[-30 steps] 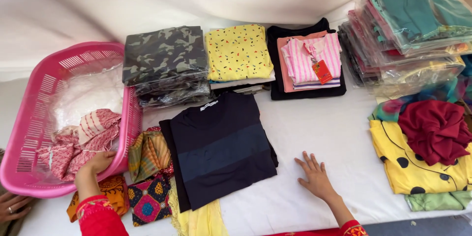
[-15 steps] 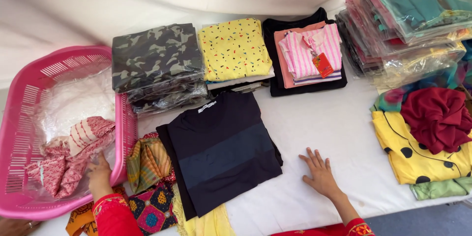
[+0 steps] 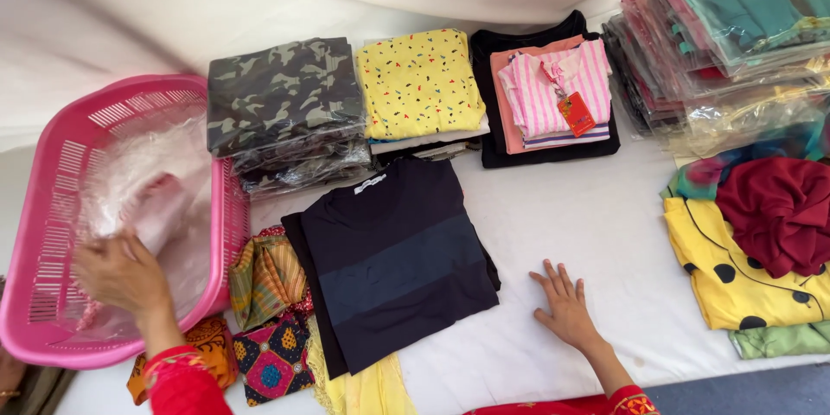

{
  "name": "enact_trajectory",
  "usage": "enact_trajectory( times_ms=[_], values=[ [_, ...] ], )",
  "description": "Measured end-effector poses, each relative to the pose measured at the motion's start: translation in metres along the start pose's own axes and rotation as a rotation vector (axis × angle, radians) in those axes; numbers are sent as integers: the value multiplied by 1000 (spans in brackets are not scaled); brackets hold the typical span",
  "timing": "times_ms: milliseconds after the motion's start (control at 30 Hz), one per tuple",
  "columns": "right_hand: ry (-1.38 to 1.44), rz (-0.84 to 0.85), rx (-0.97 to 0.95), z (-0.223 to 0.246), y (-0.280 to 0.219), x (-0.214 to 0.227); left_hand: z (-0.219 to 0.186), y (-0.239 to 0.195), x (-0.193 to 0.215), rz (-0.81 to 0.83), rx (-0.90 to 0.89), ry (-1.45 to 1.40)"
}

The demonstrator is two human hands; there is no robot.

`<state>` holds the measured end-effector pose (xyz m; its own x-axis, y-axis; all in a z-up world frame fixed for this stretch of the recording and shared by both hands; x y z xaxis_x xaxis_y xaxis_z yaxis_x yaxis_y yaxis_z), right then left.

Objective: The person folds various t-shirts and places them into clear plastic bags on a white table. They handle items such as a pink Champion shirt, a red striped shirt, and a teal shirt, folding each one neatly before sealing it in a bag and stacking it with other packaged items.

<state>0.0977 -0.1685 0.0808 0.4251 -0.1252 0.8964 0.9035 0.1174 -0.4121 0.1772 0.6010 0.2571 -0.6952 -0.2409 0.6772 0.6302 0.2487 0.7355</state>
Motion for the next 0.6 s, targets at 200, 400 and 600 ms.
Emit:
enact_trajectory(
  times_ms=[200,400,600],
  values=[
    [16,-42,28,-3,1,-8,-82,93,127,-101,-136,-253],
    [21,-79,41,-4,3,-12,-233,74,186,197,-125,-59],
    [189,-72,76,-17,18,-12,-428,-63,187,271,-590,-252]
  ],
)
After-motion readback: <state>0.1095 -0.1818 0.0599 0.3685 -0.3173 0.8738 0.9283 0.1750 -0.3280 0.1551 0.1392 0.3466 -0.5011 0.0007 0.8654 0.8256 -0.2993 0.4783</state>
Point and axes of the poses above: each hand's wrist, its own y-axis towards the middle knuckle, its own x-axis out of the back of the hand, z = x × y, the point moved 4 cm from there along y, towards the middle knuckle, and after that the axes turned 10 degrees about -y, right-handed, at the moved point
